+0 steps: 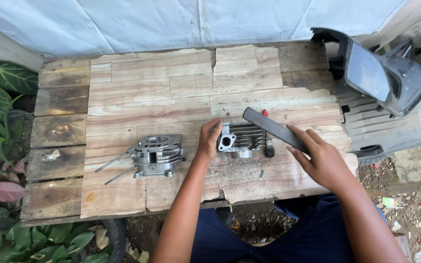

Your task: Using a metal file to smooth and reshape the edges of an engine cylinder component.

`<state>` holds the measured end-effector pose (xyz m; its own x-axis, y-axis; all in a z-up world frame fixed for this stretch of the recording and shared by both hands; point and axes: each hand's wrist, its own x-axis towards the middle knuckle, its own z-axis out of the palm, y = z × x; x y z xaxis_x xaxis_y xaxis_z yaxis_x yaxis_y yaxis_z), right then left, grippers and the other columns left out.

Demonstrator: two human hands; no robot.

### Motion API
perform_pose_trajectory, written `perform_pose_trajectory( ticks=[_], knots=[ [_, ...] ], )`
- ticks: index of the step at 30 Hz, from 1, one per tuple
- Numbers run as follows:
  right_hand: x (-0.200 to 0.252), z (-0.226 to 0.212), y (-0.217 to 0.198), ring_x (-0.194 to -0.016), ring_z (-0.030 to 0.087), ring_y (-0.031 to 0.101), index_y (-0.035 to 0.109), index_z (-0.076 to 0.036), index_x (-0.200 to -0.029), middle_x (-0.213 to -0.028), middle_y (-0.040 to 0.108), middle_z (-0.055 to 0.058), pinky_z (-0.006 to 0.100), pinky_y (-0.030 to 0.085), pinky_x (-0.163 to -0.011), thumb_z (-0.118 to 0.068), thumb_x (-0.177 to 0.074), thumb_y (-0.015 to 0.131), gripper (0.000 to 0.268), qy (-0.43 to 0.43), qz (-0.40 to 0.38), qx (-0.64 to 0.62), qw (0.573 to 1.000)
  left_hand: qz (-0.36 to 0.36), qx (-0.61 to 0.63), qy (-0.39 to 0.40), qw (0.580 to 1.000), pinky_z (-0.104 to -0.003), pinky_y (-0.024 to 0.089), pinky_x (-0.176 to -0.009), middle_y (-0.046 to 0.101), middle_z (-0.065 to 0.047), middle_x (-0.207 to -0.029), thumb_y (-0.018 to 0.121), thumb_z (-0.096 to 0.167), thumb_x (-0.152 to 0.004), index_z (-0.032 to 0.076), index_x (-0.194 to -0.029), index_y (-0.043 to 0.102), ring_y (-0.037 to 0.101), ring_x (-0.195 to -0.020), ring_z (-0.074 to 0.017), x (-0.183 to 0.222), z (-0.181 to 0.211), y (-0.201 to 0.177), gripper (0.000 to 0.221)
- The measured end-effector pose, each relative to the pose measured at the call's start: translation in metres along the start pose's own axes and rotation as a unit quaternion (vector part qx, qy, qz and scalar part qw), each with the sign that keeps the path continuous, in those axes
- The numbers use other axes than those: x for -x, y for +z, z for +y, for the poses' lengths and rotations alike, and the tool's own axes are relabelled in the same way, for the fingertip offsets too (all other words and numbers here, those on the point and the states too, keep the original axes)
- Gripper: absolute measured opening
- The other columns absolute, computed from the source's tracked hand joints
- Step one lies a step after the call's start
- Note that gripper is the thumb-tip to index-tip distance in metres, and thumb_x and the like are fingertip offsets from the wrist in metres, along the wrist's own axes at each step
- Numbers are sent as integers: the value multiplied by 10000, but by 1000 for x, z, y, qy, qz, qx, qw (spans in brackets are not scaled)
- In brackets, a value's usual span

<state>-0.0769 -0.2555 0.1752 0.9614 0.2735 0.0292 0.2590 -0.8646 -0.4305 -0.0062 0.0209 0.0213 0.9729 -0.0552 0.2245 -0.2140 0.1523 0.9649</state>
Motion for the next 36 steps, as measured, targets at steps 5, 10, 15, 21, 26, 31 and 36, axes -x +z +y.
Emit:
perform_pose_trajectory(
  ticks=[5, 10, 15, 21, 26, 31, 36],
  knots=[
    [-8, 13, 14, -782, 440, 689, 573, -184, -1408, -909, 633, 117, 531, 569, -662, -256, -921, 622, 495, -24, 10, -8, 1000, -4, 4, -5, 1000, -236, 326, -594, 450, 54, -618, 550, 341, -995, 164, -680, 524, 394, -638, -71, -4, -10, -1, 363],
    [-30, 29, 41, -868, 267, 671, 581, -268, -1406, -928, 598, -11, 387, 504, -769, -323, -963, 572, 447, -122, 37, 66, 990, -2, 3, -45, 999, -259, 358, -609, 496, 38, -668, 516, 380, -1005, 144, -700, 565, 423, -652, -116, 4, -11, 10, 389],
    [-55, 27, 36, -866, 218, 602, 648, -328, -1341, -969, 632, 6, 343, 434, -847, -391, -1000, 501, 377, -223, 124, 158, 954, 6, 61, -57, 996, -208, 323, -562, 470, 93, -605, 442, 398, -1034, 199, -672, 559, 403, -585, -43, -5, -4, 5, 430],
    [-62, 64, 59, -878, 196, 584, 691, -372, -1298, -1000, 669, 20, 356, 370, -880, -380, -952, 592, 360, -168, 85, 124, 974, 1, 32, -75, 997, -198, 347, -566, 490, 64, -597, 472, 379, -1025, 146, -666, 610, 443, -582, -73, -8, -1, 6, 450],
    [-57, 58, 55, -915, 212, 584, 681, -375, -1287, -1038, 629, -6, 363, 390, -908, -348, -921, 610, 374, -206, 99, 131, 965, 22, 72, -100, 992, -208, 332, -569, 504, 57, -590, 567, 424, -951, 141, -672, 620, 430, -573, -77, -13, -21, -1, 401],
    [-60, 71, 69, -906, 184, 578, 651, -416, -1335, -1008, 606, -42, 349, 391, -891, -401, -936, 589, 404, -155, 126, 143, 969, 36, 89, -110, 989, -207, 332, -578, 491, 50, -607, 586, 332, -951, 133, -681, 611, 433, -599, -84, -17, -32, 0, 336],
    [-64, 94, 88, -741, 243, 615, 730, -355, -1222, -832, 650, 17, 378, 447, -741, -437, -909, 608, 345, -186, 97, 106, 972, 11, 130, -104, 986, -230, 349, -541, 486, 0, -514, 566, 339, -977, 93, -620, 603, 430, -498, -101, -17, -40, 2, 436]
  ],
)
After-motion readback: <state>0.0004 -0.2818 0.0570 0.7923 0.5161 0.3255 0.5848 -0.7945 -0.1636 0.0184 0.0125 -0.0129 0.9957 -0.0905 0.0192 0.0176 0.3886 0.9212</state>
